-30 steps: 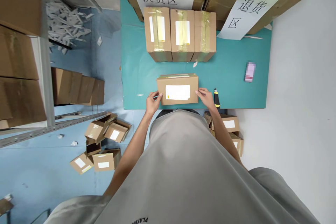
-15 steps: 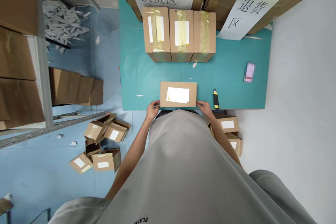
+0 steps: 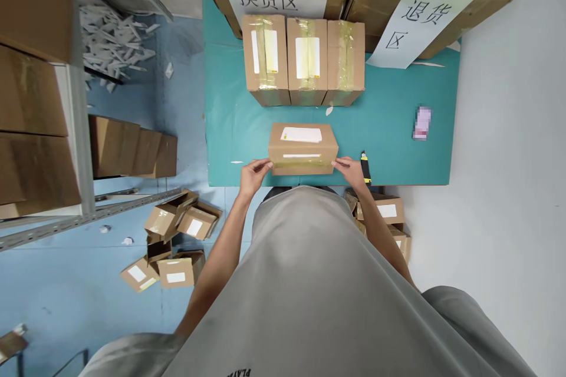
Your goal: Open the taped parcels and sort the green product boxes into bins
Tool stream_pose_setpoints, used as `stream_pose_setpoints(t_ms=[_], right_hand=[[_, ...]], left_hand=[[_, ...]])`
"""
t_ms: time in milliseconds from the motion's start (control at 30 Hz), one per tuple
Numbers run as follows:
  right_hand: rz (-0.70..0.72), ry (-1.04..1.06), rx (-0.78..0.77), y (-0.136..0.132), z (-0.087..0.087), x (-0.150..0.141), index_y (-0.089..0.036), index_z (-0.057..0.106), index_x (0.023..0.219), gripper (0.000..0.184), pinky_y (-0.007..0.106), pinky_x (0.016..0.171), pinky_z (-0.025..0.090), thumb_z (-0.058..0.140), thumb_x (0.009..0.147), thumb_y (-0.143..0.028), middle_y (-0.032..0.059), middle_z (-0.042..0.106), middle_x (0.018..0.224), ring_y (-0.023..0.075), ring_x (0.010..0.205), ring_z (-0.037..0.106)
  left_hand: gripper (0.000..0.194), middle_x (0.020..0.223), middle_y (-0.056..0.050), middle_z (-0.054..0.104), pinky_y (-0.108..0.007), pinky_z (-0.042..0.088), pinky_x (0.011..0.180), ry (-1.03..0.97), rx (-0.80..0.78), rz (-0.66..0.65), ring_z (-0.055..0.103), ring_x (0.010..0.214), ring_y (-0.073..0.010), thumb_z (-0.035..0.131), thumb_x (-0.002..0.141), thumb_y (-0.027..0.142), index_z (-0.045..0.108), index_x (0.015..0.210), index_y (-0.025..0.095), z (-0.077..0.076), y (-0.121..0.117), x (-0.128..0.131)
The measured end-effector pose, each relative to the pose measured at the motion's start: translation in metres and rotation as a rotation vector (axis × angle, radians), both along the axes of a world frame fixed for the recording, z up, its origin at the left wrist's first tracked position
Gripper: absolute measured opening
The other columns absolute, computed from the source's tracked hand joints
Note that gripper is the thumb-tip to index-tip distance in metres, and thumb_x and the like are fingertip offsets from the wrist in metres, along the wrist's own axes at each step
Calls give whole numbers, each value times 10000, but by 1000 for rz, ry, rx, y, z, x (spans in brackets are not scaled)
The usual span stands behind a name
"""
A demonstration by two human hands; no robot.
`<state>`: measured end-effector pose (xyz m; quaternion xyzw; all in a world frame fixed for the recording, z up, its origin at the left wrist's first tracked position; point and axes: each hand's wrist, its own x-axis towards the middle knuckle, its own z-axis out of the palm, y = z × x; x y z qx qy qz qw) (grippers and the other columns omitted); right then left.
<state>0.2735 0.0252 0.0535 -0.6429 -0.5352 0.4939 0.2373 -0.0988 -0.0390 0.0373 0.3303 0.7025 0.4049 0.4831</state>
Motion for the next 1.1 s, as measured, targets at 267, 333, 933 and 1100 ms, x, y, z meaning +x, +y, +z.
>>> stream_pose_setpoints(t_ms=[267, 333, 933, 1100], right_hand=[[-30, 1, 27, 20, 14, -7, -186, 903, 916, 529, 429, 873, 677, 771, 906, -698, 120, 882, 952, 319, 924, 831], [-30, -21, 1, 16, 7, -10, -192, 899, 894, 504, 441, 880, 681, 783, 897, -683, 126, 887, 952, 330, 917, 843], [-83, -279, 20, 21, -30, 44, -228, 883, 851, 410, 461, 931, 651, 728, 916, -601, 95, 850, 804, 330, 858, 809], [-142, -226, 32, 19, -41, 67, -148, 868, 917, 722, 429, 794, 668, 544, 971, -792, 75, 759, 696, 286, 760, 741]], left_hand=[[409, 848, -57, 814, -362, 638, 846, 156, 54, 26, 748, 871, -253, 864, 857, 615, 885, 837, 207, 27, 21, -13], [379, 877, -72, 831, -383, 643, 882, 150, 0, 16, 769, 898, -273, 872, 839, 583, 872, 806, 205, 22, 17, -12], [343, 820, -70, 816, -410, 588, 814, 360, 23, -286, 770, 781, -295, 956, 831, 541, 806, 835, 233, 73, 51, 65], [370, 916, -202, 816, -473, 573, 883, 444, 46, -657, 815, 960, -399, 897, 953, 508, 799, 1004, 154, 117, 79, 182]])
